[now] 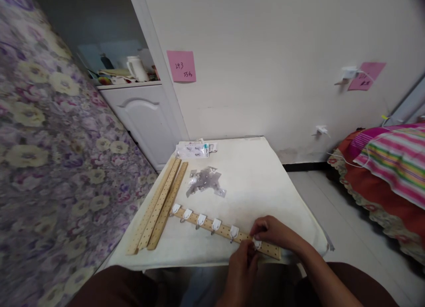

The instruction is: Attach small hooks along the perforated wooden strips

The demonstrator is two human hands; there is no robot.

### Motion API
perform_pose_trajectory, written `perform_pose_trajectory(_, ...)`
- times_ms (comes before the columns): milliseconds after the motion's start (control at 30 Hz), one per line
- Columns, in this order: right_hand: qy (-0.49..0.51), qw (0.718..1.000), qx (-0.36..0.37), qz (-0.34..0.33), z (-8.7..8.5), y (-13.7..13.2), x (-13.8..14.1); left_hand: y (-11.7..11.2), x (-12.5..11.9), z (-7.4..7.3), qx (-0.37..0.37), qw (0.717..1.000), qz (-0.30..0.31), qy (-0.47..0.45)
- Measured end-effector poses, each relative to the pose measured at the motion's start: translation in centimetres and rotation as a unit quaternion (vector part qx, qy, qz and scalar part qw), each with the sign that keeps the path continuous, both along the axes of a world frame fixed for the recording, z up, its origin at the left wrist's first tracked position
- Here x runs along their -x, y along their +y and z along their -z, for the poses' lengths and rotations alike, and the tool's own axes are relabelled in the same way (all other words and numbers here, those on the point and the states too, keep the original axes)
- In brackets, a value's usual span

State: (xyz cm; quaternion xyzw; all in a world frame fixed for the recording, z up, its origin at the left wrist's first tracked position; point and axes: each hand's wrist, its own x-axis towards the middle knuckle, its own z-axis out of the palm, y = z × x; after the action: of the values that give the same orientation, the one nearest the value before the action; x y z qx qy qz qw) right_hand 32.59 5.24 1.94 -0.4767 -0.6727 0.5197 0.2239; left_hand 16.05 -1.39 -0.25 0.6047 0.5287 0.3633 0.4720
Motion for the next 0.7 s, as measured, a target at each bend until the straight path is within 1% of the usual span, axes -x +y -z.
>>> perform_pose_trajectory(133,-0.003,1.0,0.005,-0.002,-0.07,-0.02,-0.02,-0.05,0.08,0.01,-0.001,1.0,0.004,-0.002)
perform_pose_trajectory(400,-0.003,1.0,-0.017,0.001,-0.19,-0.04,-0.01,-0.18,0.22,0.0,0.001,1.0,-0.005,0.01)
perform_pose_trajectory(600,-0.007,1.0,-0.025,0.001,-0.37,-0.14,0.04,-0.06,0.15,0.32,0.01,1.0,0.008,0.019)
perform_pose_trajectory(700,-0.012,1.0,-0.025,0.003,-0.28,-0.12,0.11,-0.02,0.21,0.44,0.0,0.999,0.013,0.035)
